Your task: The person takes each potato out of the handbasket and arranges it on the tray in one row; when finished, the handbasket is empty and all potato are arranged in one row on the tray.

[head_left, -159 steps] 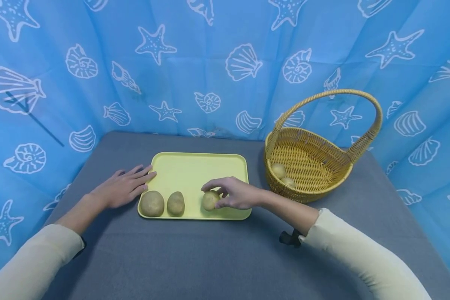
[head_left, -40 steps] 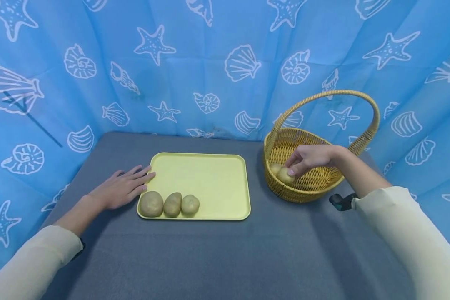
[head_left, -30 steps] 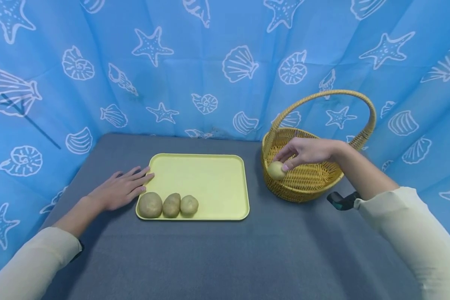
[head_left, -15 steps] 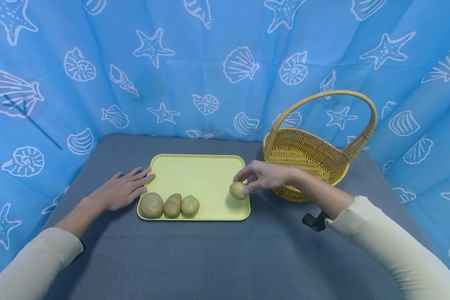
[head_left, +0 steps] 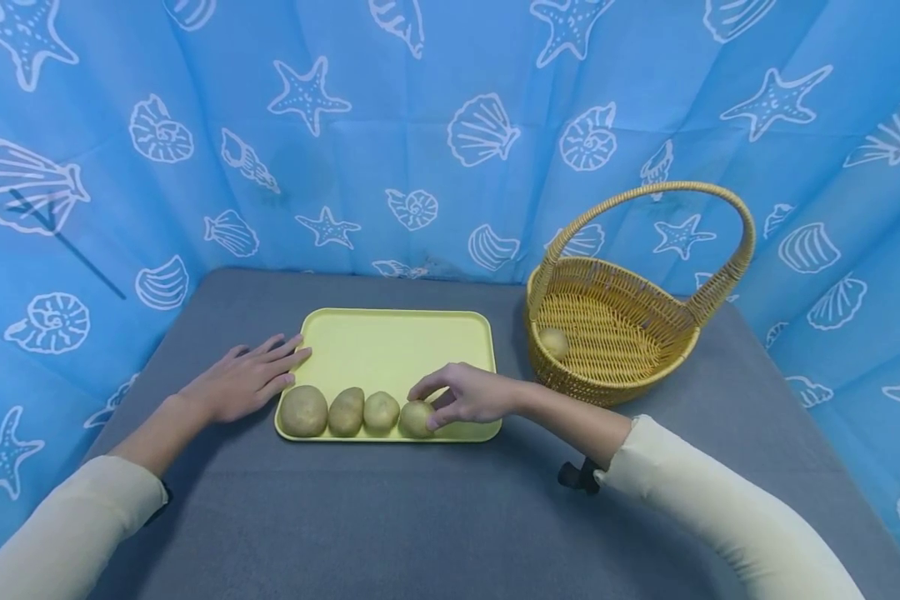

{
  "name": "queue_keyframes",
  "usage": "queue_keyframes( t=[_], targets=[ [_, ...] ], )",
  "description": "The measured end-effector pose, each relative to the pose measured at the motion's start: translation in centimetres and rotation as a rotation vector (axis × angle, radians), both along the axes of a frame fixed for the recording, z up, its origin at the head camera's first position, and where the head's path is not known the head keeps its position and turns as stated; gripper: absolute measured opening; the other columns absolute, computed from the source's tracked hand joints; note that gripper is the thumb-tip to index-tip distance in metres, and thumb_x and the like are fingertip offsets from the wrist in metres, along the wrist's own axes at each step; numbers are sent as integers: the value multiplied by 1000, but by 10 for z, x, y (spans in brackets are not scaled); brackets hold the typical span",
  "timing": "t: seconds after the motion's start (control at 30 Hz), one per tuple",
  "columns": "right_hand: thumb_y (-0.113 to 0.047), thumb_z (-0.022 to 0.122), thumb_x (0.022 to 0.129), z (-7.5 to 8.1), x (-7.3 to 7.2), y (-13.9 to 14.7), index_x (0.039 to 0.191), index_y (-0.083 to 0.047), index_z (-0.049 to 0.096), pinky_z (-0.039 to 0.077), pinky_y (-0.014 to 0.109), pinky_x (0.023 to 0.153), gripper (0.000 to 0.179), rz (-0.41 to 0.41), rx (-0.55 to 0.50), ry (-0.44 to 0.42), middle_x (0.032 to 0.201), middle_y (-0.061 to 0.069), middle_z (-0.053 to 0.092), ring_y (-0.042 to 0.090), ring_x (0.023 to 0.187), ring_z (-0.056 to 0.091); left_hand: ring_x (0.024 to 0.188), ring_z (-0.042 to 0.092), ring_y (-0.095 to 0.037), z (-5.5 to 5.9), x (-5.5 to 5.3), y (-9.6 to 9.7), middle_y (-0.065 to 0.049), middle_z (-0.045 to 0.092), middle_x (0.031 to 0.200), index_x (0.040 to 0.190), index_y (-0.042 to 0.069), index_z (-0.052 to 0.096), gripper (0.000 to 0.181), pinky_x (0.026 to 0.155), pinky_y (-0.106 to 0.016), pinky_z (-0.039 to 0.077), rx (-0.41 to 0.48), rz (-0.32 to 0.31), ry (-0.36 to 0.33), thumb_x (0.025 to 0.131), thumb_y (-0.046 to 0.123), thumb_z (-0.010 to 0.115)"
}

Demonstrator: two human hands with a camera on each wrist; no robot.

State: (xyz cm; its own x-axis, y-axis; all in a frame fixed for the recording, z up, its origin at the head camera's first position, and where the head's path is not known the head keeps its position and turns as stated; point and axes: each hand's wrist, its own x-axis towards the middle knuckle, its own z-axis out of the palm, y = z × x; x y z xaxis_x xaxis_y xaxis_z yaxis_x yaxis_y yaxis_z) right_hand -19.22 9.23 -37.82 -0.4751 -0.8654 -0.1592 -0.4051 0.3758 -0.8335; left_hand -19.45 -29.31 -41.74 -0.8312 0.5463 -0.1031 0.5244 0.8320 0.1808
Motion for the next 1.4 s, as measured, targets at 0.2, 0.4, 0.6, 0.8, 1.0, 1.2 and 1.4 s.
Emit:
queue_keyframes(
  t=[0.2, 0.4, 0.6, 0.8, 1.0, 1.2, 1.4],
  targets=[
    [-3, 80, 83, -6, 0, -7, 120, 1, 66, 51, 25, 94, 40, -24, -9, 83, 119, 11, 66, 23, 114, 65, 149, 19, -40, -1, -1, 0, -10, 24, 164, 158, 20, 31, 54, 107, -71, 21, -13, 8, -10, 109, 41, 34],
    [-9, 81, 84, -6, 0, -5, 124, -1, 65, 51, 28, 95, 44, -18, 46, 150, 122, 10, 67, 21, 110, 67, 148, 22, -41, -1, -1, 1, -11, 26, 163, 158, 19, 33, 53, 106, -72, 22, -2, 3, 1, 109, 39, 37],
    [-15, 81, 85, 5, 0, 5, 135, 1, 59, 50, 37, 99, 57, -28, 89, 166, 129, 14, 64, 23, 109, 67, 147, 24, -42, -2, 0, 2, -11, 28, 162, 157, 18, 35, 52, 106, -72, 23, 1, 5, 9, 108, 38, 39],
    [-12, 79, 87, 23, -7, 29, 136, 1, 57, 47, 46, 102, 56, -70, 61, 149, 128, 21, 62, 29, 111, 67, 146, 24, -42, 2, 3, 3, -12, 27, 162, 157, 17, 34, 52, 106, -71, 24, -9, -7, 9, 109, 37, 37],
    [-11, 78, 87, 48, -13, 61, 137, 0, 57, 49, 49, 99, 55, -149, 41, 140, 129, 20, 61, 37, 115, 63, 146, 25, -42, 2, 3, 3, -12, 27, 162, 157, 18, 34, 52, 105, -71, 25, -15, -12, 17, 109, 38, 37],
    [-14, 78, 87, 74, -23, 95, 135, 0, 58, 52, 43, 96, 53, -236, 99, 177, 128, 15, 63, 31, 114, 64, 146, 26, -43, 3, 3, 4, -12, 27, 162, 157, 18, 35, 52, 105, -72, 25, -13, -11, 17, 109, 37, 37],
    [-16, 77, 89, 86, -41, 134, 138, 2, 54, 54, 38, 92, 58, -238, 191, 89, 133, 20, 59, 36, 117, 63, 146, 25, -42, 4, 3, 5, -12, 27, 162, 157, 18, 34, 52, 105, -72, 24, -9, -7, 10, 109, 37, 37]
  ],
)
